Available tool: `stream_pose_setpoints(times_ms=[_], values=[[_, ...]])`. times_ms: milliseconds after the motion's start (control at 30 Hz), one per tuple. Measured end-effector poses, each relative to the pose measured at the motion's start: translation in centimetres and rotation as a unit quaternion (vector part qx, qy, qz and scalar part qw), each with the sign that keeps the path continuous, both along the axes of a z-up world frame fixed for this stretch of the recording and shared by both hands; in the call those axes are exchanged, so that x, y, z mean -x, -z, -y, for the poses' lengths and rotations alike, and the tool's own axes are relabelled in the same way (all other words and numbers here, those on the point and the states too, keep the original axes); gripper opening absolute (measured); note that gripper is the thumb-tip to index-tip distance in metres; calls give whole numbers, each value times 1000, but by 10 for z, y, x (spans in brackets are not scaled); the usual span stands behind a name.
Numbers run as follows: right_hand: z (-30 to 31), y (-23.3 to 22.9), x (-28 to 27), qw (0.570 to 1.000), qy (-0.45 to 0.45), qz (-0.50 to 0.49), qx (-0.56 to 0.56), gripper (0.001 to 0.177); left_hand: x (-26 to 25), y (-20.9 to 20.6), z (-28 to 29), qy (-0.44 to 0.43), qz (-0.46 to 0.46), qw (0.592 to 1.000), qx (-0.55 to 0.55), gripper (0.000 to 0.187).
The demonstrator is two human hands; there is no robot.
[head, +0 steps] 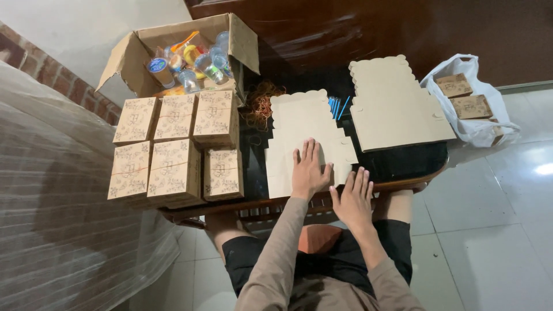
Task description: Folding cardboard boxes and filling them with small packaged goods.
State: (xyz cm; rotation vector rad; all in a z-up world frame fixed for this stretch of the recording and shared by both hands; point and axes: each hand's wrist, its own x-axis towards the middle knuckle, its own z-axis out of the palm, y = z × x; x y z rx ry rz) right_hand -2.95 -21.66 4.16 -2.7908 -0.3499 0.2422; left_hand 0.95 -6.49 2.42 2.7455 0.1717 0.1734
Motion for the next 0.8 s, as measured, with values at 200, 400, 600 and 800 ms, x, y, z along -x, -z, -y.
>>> stream_pose_setpoints(times_ms=[200,400,600,800], values=[[-3,-27,7,969,-109,52,-213,77,-1,9,-5,18,22,1000,8,75],[-5,-1,6,975,-209,16,-72,88,-11,32,-10,3,20,997,71,62],[-6,-9,6,977,-198,-28,-77,74,3,3,-8,26,-11,999,20,74],[-15,-17,-17,975,-205,-27,-76,72,-5,17,-10,38,-26,999,-7,77]])
